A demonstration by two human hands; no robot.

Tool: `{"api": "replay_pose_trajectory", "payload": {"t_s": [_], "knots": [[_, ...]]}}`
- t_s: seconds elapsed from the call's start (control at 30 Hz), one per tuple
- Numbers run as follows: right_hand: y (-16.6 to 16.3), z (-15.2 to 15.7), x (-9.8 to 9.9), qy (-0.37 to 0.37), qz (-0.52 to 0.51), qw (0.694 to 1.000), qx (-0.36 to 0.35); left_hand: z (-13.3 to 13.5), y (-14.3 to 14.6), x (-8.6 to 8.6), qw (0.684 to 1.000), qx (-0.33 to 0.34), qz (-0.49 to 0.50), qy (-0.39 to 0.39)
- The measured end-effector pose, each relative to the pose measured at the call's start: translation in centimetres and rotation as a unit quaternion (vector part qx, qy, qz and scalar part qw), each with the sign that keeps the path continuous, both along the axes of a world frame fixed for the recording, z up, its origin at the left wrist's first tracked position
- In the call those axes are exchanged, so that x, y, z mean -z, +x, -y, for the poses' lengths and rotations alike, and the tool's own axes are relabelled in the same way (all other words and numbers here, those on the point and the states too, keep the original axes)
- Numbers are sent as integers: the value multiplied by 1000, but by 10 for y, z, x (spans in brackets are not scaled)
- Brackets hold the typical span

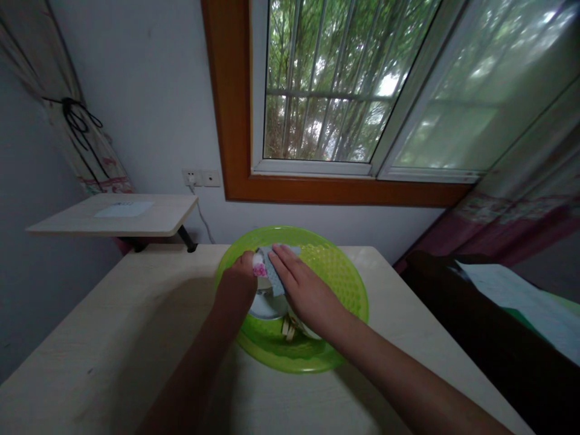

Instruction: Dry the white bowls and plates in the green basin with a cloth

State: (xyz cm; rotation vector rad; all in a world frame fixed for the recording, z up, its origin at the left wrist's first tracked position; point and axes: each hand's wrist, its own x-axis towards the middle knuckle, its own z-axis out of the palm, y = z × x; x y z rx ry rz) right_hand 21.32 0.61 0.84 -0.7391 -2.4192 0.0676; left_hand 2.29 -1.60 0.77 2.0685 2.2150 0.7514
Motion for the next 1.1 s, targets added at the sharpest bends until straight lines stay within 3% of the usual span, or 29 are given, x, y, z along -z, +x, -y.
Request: {"api": "replay_pose_trajectory", "payload": {"t_s": [0.3,0.5,0.7,0.83,1.1], "knots": [[8,-10,2,-173,-121,977,25,3,-6,-5,999,-21,15,38],[1,8,-6,-89,-65,993,35,3,1,0,999,-6,-18,38],[-6,14,-16,-11,6,1000,-17,1,0,2,998,36,-29,49],[0,6,-15,-31,-31,999,-21,3,-4,-4,998,16,-12,63],[11,-12,3,-144,-127,979,60,7,-5,-10,998,-4,34,60]]}}
